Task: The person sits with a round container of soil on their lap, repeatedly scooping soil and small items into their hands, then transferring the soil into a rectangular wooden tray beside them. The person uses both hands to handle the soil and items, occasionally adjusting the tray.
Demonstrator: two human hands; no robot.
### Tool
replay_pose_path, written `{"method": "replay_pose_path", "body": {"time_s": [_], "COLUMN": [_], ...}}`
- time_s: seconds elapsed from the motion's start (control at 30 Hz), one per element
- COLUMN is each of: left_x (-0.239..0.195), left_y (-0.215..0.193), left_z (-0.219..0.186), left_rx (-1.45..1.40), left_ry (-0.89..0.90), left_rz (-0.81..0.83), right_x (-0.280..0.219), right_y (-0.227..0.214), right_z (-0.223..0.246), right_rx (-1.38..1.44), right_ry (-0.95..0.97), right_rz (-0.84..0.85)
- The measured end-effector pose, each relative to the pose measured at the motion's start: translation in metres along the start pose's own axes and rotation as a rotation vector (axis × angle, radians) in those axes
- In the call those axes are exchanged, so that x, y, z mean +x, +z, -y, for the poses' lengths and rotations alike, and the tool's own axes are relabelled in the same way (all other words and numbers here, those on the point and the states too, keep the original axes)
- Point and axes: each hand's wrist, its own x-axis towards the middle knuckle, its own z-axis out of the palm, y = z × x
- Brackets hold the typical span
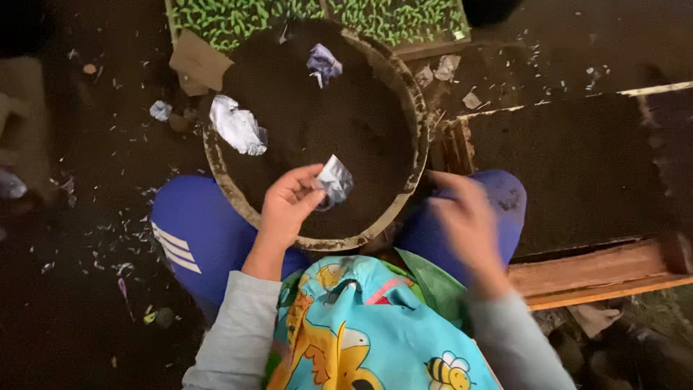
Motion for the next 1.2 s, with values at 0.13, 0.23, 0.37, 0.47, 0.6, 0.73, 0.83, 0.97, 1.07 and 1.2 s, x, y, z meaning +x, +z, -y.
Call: {"method": "replay_pose_path", "body": {"time_s": [0.13,0.23,0.37,0.47,0.6,0.73,0.83,0.97,1.07,1.2], "left_x": [0.001,0.006,0.009,0.010,0.013,0.011,0.009,0.005,0.002,-0.004], "left_y": [0.003,-0.012,-0.018,-0.009,0.009,0.010,0.012,0.014,0.021,0.019], "left_z": [-0.012,-0.023,-0.056,-0.054,-0.031,-0.012,-0.013,-0.025,-0.035,-0.038], "left_rx": [0.026,0.254,0.912,0.760,0.420,0.404,0.386,0.441,0.502,0.583], "left_ry": [-0.016,0.088,0.373,0.362,0.147,0.060,0.007,-0.074,-0.063,-0.041], "left_rz": [0.038,-0.006,-0.197,-0.195,-0.114,-0.191,-0.243,-0.224,-0.169,-0.135], "right_x": [0.049,0.068,0.073,0.066,0.052,0.045,0.041,0.039,0.041,0.038], "right_y": [0.108,0.165,0.184,0.181,0.178,0.172,0.154,0.132,0.131,0.134], "right_z": [0.012,0.006,0.004,0.016,0.017,0.011,0.030,0.051,0.047,0.034], "right_rx": [0.370,0.466,0.504,0.561,0.652,0.624,0.515,0.290,0.163,0.175], "right_ry": [-0.101,-0.101,0.054,0.096,0.101,0.079,-0.033,-0.280,-0.326,-0.211], "right_rz": [0.285,0.266,0.121,0.109,0.130,0.118,0.043,0.098,0.145,0.220]}}
